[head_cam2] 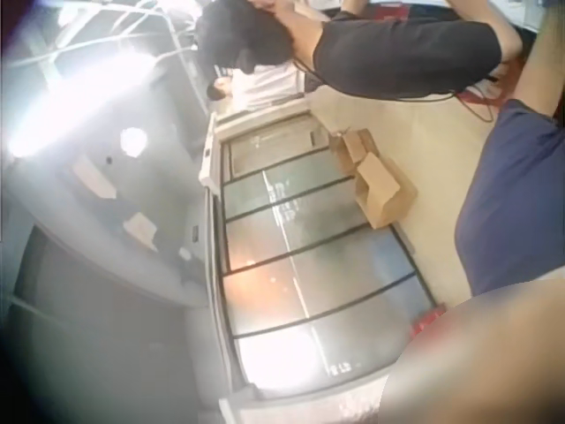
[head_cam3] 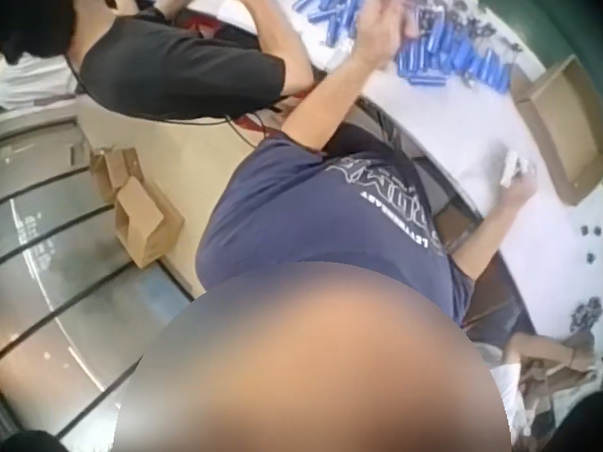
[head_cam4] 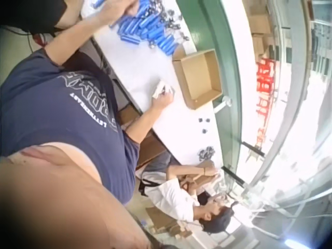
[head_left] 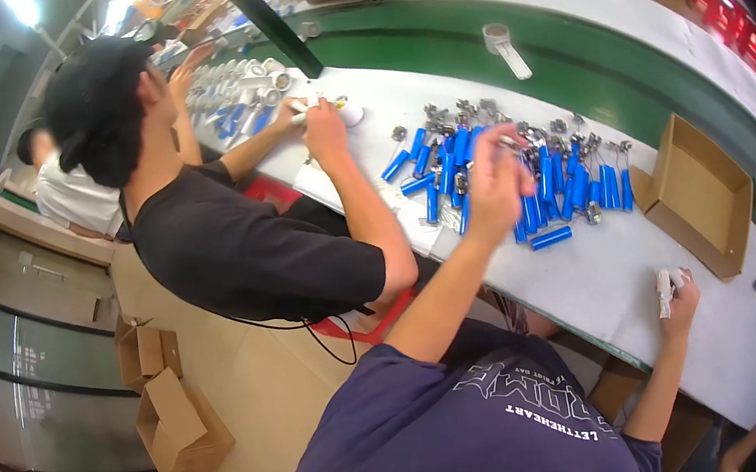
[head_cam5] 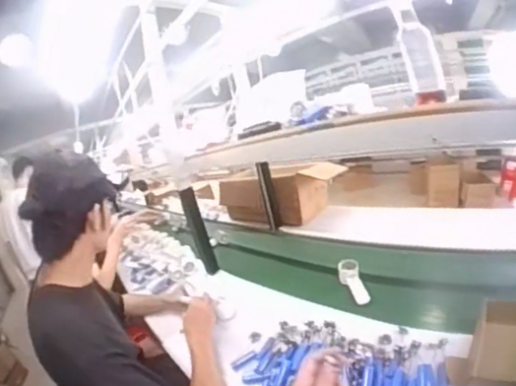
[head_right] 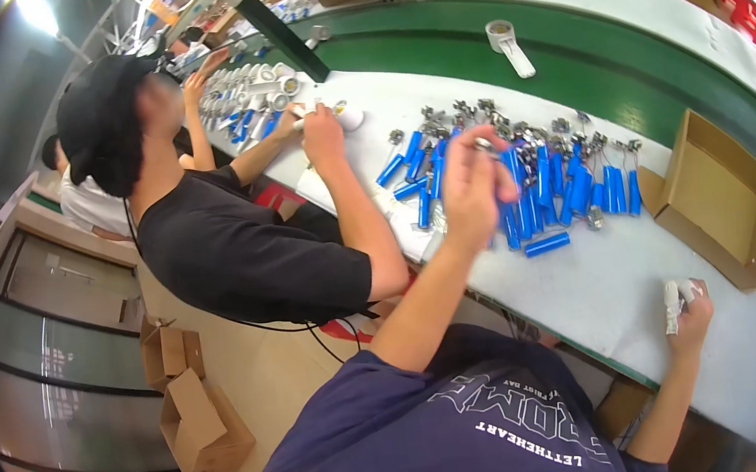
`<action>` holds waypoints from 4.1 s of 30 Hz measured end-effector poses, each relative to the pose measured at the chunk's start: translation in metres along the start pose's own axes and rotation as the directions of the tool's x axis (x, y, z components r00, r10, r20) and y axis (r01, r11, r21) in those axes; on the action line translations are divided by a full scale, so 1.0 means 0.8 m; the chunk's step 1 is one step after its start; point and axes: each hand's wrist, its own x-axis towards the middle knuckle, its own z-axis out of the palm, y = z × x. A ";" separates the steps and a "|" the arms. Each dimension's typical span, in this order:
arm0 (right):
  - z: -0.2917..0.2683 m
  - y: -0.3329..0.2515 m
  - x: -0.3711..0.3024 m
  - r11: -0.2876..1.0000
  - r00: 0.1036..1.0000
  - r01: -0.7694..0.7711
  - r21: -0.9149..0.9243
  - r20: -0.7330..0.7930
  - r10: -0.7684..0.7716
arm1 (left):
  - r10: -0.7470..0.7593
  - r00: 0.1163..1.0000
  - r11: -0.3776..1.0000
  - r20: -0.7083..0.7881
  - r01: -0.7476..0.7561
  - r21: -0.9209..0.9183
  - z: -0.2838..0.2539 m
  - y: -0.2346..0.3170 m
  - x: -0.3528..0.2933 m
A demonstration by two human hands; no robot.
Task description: Assemble metal components onto blue plastic handles at a factory workstation and transport cardboard boxes.
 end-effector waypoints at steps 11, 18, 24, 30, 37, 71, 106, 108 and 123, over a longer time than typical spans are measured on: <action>0.002 -0.041 0.020 0.993 0.987 -0.114 0.034 0.122 0.109 | 0.294 0.846 0.187 -0.445 0.406 0.895 -0.191 -0.016 0.132; 0.000 -0.037 0.022 0.981 0.976 -0.190 0.047 0.117 0.183 | 0.478 0.866 0.037 -0.147 0.148 0.988 -0.107 -0.018 0.131; -0.009 -0.011 0.001 0.986 0.986 -0.157 -0.052 0.045 0.159 | 0.599 0.576 0.502 0.557 -0.812 0.299 0.113 -0.075 0.012; -0.021 0.107 -0.055 0.942 0.778 -0.280 -0.187 -0.618 0.109 | 0.356 0.442 0.696 0.823 -0.713 0.082 0.130 -0.160 -0.042; -0.165 0.135 -0.008 0.679 0.540 -0.725 -0.117 -0.708 0.455 | -0.029 0.682 0.924 0.730 -0.261 0.280 0.145 -0.149 -0.047; -0.086 -0.001 0.161 0.908 0.872 -0.215 -0.359 0.349 0.344 | -0.199 0.656 0.936 0.728 -0.092 0.339 0.147 -0.149 -0.055; -0.112 0.015 0.156 0.949 0.546 -0.205 -0.240 0.777 0.314 | -0.118 0.579 0.929 0.807 -0.222 0.295 0.145 -0.174 -0.058; -0.111 0.004 0.149 0.954 0.705 -0.286 -0.087 0.655 0.272 | -0.136 0.568 0.916 0.811 -0.239 0.321 0.141 -0.175 -0.059; 0.026 0.006 -0.004 0.585 0.776 -0.266 0.766 -0.190 0.602 | 0.092 0.779 0.937 0.621 -0.279 0.211 0.142 -0.153 -0.048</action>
